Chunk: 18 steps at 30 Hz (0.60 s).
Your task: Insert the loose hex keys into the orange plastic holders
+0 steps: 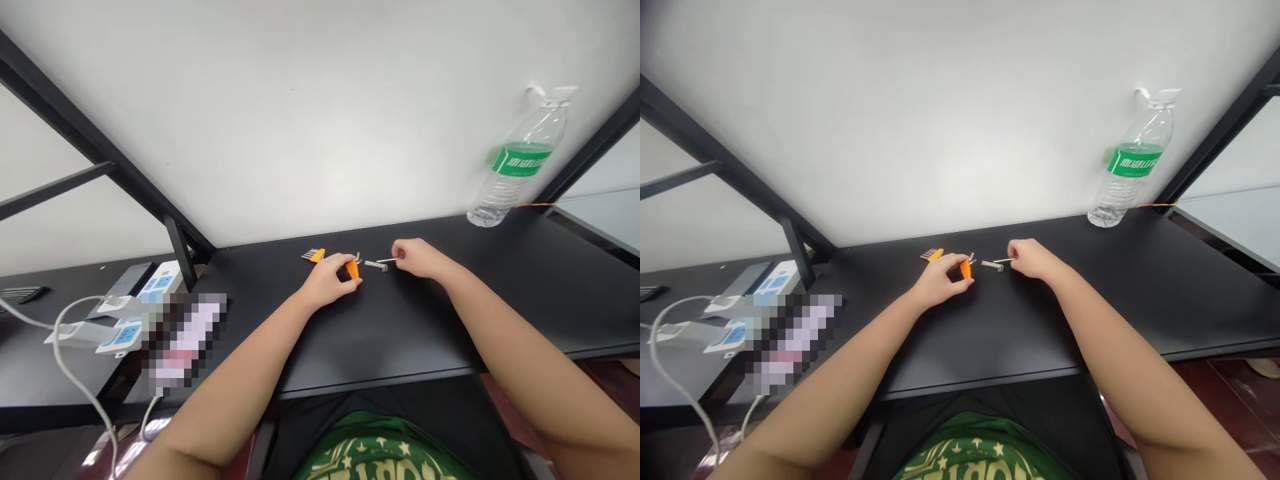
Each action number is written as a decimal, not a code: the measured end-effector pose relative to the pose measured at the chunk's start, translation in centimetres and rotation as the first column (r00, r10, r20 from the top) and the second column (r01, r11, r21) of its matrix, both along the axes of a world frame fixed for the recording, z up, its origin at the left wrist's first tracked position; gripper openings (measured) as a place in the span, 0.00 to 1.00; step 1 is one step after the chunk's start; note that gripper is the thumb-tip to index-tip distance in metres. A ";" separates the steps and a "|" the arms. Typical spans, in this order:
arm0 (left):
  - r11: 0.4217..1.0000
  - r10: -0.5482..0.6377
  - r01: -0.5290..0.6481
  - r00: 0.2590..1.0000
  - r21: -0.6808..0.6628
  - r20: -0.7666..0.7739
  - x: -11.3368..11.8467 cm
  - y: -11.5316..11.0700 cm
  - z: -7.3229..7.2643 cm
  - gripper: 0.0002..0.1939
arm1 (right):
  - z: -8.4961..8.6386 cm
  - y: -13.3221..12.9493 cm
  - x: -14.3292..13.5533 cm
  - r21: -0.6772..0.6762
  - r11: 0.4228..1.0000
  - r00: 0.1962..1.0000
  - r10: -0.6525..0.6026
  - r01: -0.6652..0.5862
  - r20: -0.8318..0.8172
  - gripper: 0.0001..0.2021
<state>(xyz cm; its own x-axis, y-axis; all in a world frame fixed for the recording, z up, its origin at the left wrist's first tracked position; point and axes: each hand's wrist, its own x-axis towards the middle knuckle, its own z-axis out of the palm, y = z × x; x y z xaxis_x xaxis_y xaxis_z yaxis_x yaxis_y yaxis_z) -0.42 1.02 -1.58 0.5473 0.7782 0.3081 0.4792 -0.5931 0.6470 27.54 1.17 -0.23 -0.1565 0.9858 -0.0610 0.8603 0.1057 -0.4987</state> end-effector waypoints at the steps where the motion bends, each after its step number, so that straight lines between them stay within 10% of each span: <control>1: 1.000 0.011 -0.011 1.000 -0.004 0.000 0.0 0.0 0.0 0.20 | 0.1 -0.2 -0.3 0.055 0.996 0.992 0.072 -0.067 -0.099 0.05; 5: 0.999 0.042 -0.042 0.999 -0.013 0.010 -0.1 0.1 -0.1 0.21 | 0.6 -1.2 -1.9 0.260 0.936 0.896 0.315 -0.238 -0.313 0.09; 18: 0.998 -0.013 0.019 0.996 0.067 -0.087 0.1 -0.2 0.3 0.13 | 0.3 -2.6 -3.9 0.455 0.795 0.890 0.456 -0.402 -0.011 0.14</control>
